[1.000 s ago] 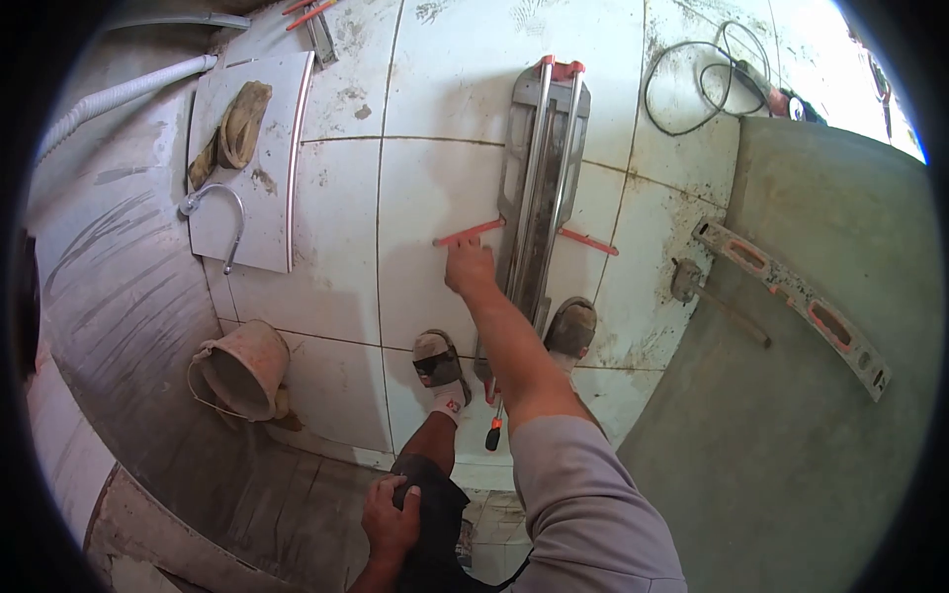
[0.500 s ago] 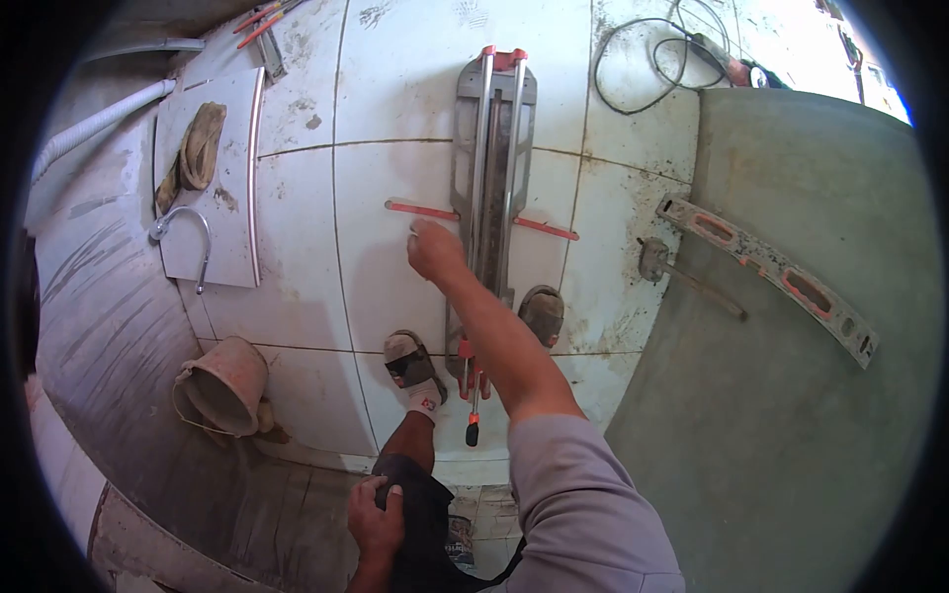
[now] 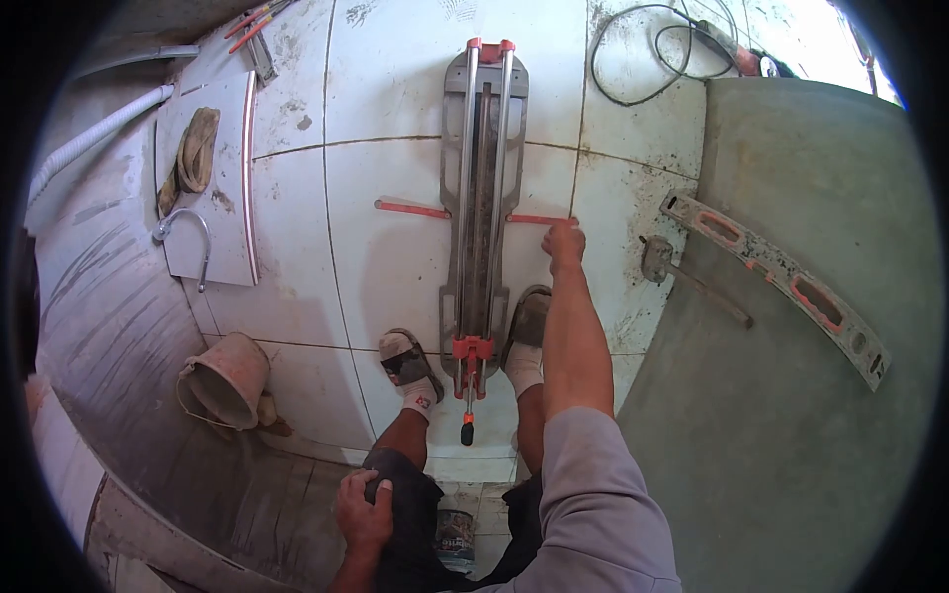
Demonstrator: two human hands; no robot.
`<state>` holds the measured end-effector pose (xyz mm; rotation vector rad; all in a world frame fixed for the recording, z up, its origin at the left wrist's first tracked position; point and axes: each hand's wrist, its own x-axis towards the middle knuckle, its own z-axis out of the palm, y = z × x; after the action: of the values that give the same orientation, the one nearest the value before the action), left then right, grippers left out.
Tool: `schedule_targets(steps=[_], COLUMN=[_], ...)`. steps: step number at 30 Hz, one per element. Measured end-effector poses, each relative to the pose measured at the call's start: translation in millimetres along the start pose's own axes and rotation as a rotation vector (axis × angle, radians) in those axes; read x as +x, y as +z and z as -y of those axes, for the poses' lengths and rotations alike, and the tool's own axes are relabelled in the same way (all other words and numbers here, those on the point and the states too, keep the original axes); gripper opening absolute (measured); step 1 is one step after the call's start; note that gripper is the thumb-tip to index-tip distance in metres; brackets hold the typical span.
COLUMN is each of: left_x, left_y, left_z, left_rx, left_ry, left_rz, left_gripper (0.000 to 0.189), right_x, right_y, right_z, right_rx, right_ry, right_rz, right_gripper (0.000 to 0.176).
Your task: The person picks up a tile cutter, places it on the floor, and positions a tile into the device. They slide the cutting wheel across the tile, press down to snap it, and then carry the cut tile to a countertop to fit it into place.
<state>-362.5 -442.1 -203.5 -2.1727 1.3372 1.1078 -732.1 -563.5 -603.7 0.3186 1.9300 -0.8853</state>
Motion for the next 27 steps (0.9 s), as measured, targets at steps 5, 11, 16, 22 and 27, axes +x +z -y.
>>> schedule_targets(steps=[5,11,16,22,27], left_x=[1.9,6.0,7.9,8.6,5.8], left_y=[-2.0,-4.6,-5.1,-4.8,-8.0], left_z=[-9.9,-12.7,-9.8,1.7,9.5], left_rx=[0.025,0.026,0.024,0.022,-0.065], left_ry=[-0.010,0.000,0.005,0.025,-0.062], left_rz=[0.001,-0.005,0.011,-0.022,0.036], left_gripper=[0.029,0.029,0.029,0.025,0.030], right_x=[60.0,-115.6,-154.4,-142.0,-152.1], right_y=[7.9,71.8,144.0,206.7,202.8], right_z=[-41.0,12.9,-1.9,-26.5,-41.3], right_rx=[-0.574,-0.927,-1.074,-1.430,-1.530], right_ry=[-0.022,-1.148,-1.259,-0.986,-1.032], right_rz=[-0.218,-0.050,0.504,0.654,0.661], right_gripper=[0.025,0.037,0.046,0.057,0.058])
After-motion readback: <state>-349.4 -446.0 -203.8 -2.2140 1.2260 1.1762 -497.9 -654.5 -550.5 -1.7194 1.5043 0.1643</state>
